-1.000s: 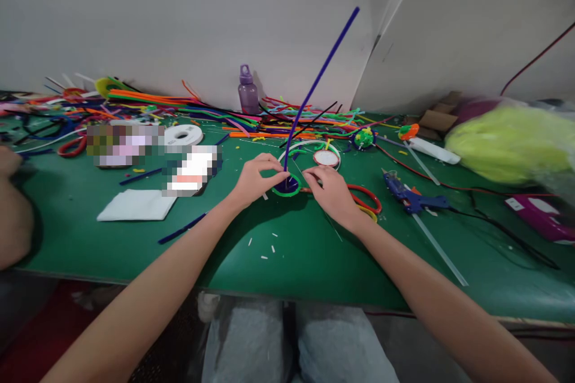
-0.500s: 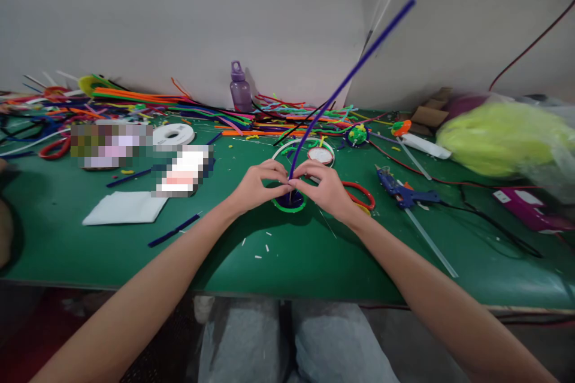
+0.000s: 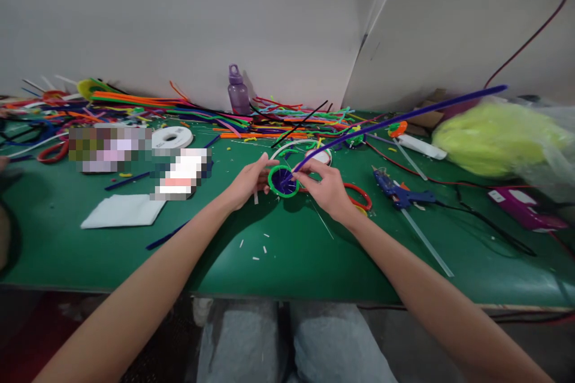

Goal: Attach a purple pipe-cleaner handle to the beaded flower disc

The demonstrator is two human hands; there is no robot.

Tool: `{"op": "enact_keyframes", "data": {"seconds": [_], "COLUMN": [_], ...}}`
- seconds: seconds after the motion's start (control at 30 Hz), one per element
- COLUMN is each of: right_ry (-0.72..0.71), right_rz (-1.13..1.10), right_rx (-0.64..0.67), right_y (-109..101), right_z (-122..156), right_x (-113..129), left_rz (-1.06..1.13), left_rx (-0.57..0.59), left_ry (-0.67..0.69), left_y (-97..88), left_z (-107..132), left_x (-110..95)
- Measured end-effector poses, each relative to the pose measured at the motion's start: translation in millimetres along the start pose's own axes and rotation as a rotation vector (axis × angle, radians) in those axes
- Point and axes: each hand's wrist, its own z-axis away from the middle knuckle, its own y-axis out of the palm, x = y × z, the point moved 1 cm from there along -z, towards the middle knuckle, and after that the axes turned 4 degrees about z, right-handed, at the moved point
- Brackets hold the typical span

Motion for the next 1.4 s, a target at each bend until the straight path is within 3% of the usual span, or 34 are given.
{"op": "enact_keyframes", "data": {"seconds": [0.3, 1.03, 1.4], "right_ry": [-0.022, 0.063, 0.024], "right_rz": [0.049, 0.001, 0.04], "right_rx": [-0.06, 0.034, -0.032], "right_y": [-1.7, -0.2, 3.7], "right_z": [2.4, -1.2, 2.8], "right_x": [2.8, 1.2, -4.9], "left_rz": [0.188, 0.321, 0.338], "left_rx": [0.095, 0.087, 0.116], "left_ry": [-0.119, -0.136, -0.146], "left_y": [1.4, -3.2, -0.9], "left_z": [1.5, 1.8, 5.8], "left_x": [-4.7, -6.7, -7.2]}}
